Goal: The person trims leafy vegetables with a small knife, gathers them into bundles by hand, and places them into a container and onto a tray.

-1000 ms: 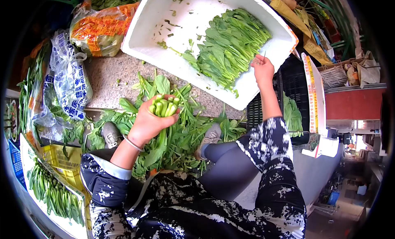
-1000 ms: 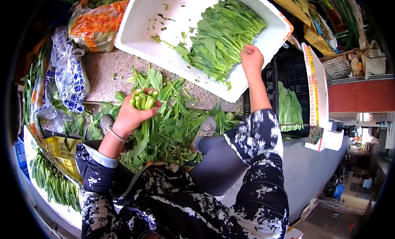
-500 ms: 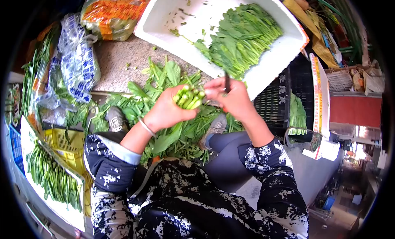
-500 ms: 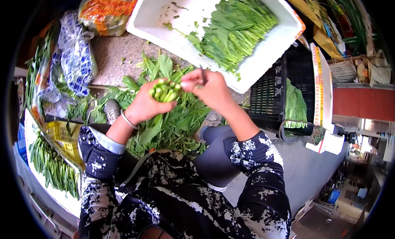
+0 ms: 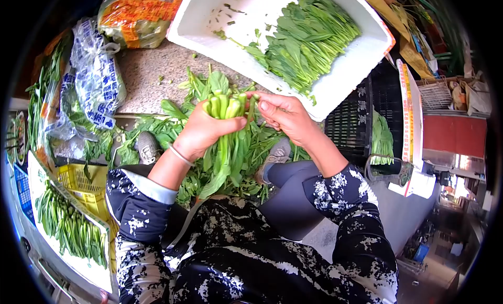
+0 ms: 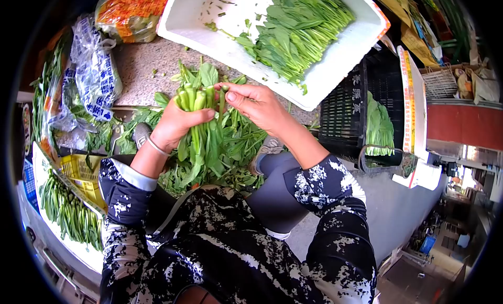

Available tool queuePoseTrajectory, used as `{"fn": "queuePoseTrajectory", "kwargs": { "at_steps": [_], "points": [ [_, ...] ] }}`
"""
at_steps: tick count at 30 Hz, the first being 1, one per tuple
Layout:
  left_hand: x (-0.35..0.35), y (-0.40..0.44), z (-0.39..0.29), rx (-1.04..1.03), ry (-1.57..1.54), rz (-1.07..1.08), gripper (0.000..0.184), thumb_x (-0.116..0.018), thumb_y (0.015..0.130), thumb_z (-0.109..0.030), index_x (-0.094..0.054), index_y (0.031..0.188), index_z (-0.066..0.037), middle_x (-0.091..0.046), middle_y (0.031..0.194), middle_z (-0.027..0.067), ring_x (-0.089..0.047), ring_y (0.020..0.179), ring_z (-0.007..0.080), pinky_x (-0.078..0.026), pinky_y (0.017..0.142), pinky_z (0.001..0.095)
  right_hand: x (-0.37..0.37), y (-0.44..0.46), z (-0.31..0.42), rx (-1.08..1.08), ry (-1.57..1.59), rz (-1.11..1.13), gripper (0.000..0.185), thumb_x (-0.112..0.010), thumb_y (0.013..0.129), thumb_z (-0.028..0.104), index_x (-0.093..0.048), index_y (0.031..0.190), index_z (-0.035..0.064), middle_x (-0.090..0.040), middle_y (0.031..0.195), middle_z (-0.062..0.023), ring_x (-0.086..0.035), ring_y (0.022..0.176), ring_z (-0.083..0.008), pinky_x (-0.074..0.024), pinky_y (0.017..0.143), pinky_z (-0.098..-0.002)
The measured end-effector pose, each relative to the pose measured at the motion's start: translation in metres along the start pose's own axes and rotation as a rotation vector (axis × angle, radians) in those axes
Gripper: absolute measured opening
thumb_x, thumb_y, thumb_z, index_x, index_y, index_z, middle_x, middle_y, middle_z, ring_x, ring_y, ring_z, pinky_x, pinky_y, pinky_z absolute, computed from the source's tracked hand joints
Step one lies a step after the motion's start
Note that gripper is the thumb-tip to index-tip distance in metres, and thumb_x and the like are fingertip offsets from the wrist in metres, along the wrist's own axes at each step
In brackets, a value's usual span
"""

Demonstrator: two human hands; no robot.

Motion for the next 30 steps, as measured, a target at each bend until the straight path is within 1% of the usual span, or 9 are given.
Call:
{"fn": "queuePoseTrajectory", "kwargs": {
  "at_steps": [5, 7, 9, 11, 13, 16, 21, 24, 30],
  "points": [
    [0.000, -0.001, 0.004, 0.048, -0.023, 0.017, 0.039, -0.061, 0.073, 0.001, -0.052, 0.111, 0.002, -0.061, 0.100, 0.0079, -0.060, 0.090, 0.0175, -0.046, 0.082, 0.0275, 0.036, 0.020, -0.036, -0.086, -0.020, -0.002, 0.037, -0.047, 0.092, 0.029, -0.052, 0.119, 0.0048, -0.040, 0.060, 0.0057, -0.030, 0.051, -0.0042, -0.0270, 0.046, -0.0188],
    [0.001, 0.001, -0.001, 0.039, -0.005, 0.020, 0.042, -0.061, 0.073, 0.002, -0.050, 0.113, 0.002, -0.060, 0.103, 0.0105, -0.059, 0.092, 0.0190, -0.046, 0.084, 0.0293, 0.078, 0.037, -0.051, -0.277, -0.368, -0.210, 0.046, -0.054, 0.086, 0.040, -0.055, 0.116, 0.0044, -0.055, 0.071, -0.0039, -0.053, 0.068, -0.0119, -0.0439, 0.062, -0.0276],
    [0.000, 0.002, -0.005, -0.003, -0.080, 0.029, 0.045, -0.061, 0.071, 0.001, -0.048, 0.115, 0.002, -0.060, 0.105, 0.0115, -0.058, 0.095, 0.0188, -0.045, 0.086, 0.0300, 0.138, 0.058, -0.051, -0.162, -0.743, -0.534, 0.054, -0.060, 0.079, 0.046, -0.056, 0.111, 0.0015, -0.059, 0.093, -0.0137, -0.058, 0.089, -0.0216, -0.0460, 0.077, -0.0372],
    [-0.001, 0.004, -0.003, 0.028, -0.114, 0.030, 0.049, -0.061, 0.071, 0.000, -0.047, 0.118, 0.001, -0.059, 0.108, 0.0108, -0.057, 0.096, 0.0165, -0.043, 0.087, 0.0284, 0.213, 0.072, -0.052, 0.009, -0.897, -0.879, 0.046, -0.063, 0.078, 0.038, -0.056, 0.108, 0.0044, -0.057, 0.106, -0.0153, -0.058, 0.094, -0.0277, -0.0465, 0.079, -0.0388],
    [0.002, 0.006, -0.004, 0.042, -0.039, -0.026, 0.052, -0.060, 0.071, -0.002, -0.046, 0.121, 0.000, -0.059, 0.110, 0.0104, -0.056, 0.096, 0.0140, -0.042, 0.087, 0.0261, 0.253, 0.073, -0.043, -0.096, -1.145, -1.101, 0.034, -0.062, 0.078, 0.025, -0.057, 0.107, 0.0086, -0.056, 0.109, -0.0162, -0.057, 0.095, -0.0310, -0.0474, 0.079, -0.0386],
    [0.008, 0.010, -0.003, 0.045, -0.011, -0.062, 0.051, -0.060, 0.072, -0.002, -0.047, 0.121, 0.000, -0.060, 0.107, 0.0094, -0.055, 0.096, 0.0128, -0.041, 0.086, 0.0249, 0.283, 0.083, -0.055, -0.359, -1.258, -1.047, 0.037, -0.063, 0.076, 0.026, -0.057, 0.111, 0.0143, -0.059, 0.105, -0.0139, -0.056, 0.097, -0.0315, -0.0466, 0.079, -0.0409],
    [0.012, 0.011, -0.002, 0.063, -0.004, -0.122, 0.045, -0.061, 0.072, -0.001, -0.052, 0.116, 0.000, -0.062, 0.102, 0.0079, -0.057, 0.093, 0.0130, -0.043, 0.083, 0.0252, 0.292, 0.077, -0.052, -0.300, -1.272, -1.074, 0.031, -0.063, 0.076, 0.023, -0.061, 0.106, 0.0134, -0.062, 0.094, -0.0142, -0.061, 0.085, -0.0292, -0.0479, 0.073, -0.0394],
    [0.013, 0.010, -0.004, 0.023, -0.001, -0.129, 0.044, -0.062, 0.071, 0.001, -0.053, 0.114, -0.001, -0.062, 0.101, 0.0076, -0.058, 0.092, 0.0134, -0.045, 0.082, 0.0257, 0.298, 0.071, -0.059, 0.055, -0.536, -0.948, 0.028, -0.063, 0.081, 0.022, -0.059, 0.101, 0.0031, -0.064, 0.085, -0.0092, -0.059, 0.066, -0.0147, -0.0451, 0.054, -0.0258],
    [0.009, 0.005, -0.009, -0.111, 0.336, -0.076, 0.034, -0.067, 0.067, -0.004, -0.060, 0.100, 0.001, -0.064, 0.093, 0.0036, -0.059, 0.083, 0.0098, -0.047, 0.077, 0.0244, 0.212, 0.014, -0.009, 0.132, 0.120, -0.753, 0.030, -0.060, 0.085, 0.023, -0.055, 0.099, -0.0027, -0.061, 0.081, -0.0074, -0.050, 0.059, -0.0073, -0.0362, 0.042, -0.0178]
  ]
}}
Point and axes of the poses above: each hand's wrist, its own y-axis towards the middle knuckle, its own x-axis out of the back of the hand, z = x × y, the point moved 6 cm from there along y, towards the middle knuckle
